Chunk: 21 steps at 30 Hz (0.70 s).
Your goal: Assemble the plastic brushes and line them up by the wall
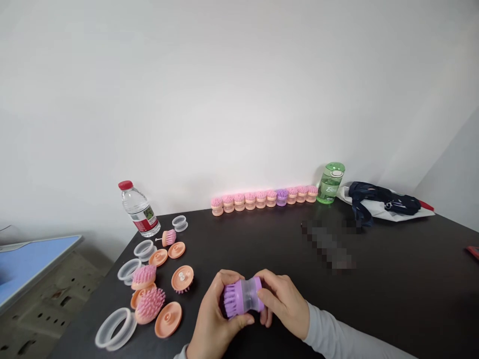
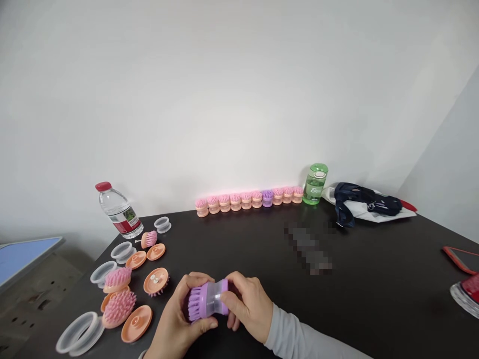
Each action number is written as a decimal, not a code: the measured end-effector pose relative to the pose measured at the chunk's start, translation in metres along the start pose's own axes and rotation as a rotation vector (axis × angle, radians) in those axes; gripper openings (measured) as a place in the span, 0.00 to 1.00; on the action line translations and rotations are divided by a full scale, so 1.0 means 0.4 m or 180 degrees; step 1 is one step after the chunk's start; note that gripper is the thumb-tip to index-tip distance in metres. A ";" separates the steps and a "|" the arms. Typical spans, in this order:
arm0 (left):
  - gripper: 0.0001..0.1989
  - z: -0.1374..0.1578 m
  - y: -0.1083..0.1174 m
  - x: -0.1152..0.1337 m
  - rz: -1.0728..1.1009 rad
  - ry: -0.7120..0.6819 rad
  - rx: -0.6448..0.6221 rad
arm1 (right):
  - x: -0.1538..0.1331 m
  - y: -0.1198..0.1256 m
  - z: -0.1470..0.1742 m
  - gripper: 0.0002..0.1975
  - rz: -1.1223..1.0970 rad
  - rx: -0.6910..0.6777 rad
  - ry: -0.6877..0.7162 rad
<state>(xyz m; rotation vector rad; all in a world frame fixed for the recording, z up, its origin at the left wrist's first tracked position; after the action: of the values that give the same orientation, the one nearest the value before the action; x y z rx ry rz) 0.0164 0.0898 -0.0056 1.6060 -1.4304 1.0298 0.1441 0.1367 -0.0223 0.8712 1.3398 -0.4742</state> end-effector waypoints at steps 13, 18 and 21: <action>0.13 -0.009 -0.014 0.068 -0.0977 -0.0491 -0.0071 | 0.146 -0.072 -0.040 0.38 -0.1524 -0.0637 -0.1409; 0.18 -0.011 0.026 0.047 -0.0919 -0.0259 0.0334 | 0.096 -0.002 -0.055 0.31 -0.1272 0.0017 -0.0484; 0.21 -0.011 0.045 0.020 -0.0886 -0.0038 0.0419 | 0.060 0.002 -0.053 0.28 -0.1062 0.0050 -0.0029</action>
<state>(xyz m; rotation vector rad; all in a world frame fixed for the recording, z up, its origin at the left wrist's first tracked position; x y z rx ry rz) -0.0016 0.0886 0.0037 1.8475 -1.1254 0.9671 0.1360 0.1578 -0.0453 0.6578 1.4814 -0.7465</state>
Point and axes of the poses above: each hand's wrist, its own z-axis away from the middle knuckle, its own y-axis out of the back of the hand, x = y × z, the point moved 9 cm from there along -z, towards the middle knuckle, and after that the axes turned 9 degrees about -y, right-handed, at the moved point
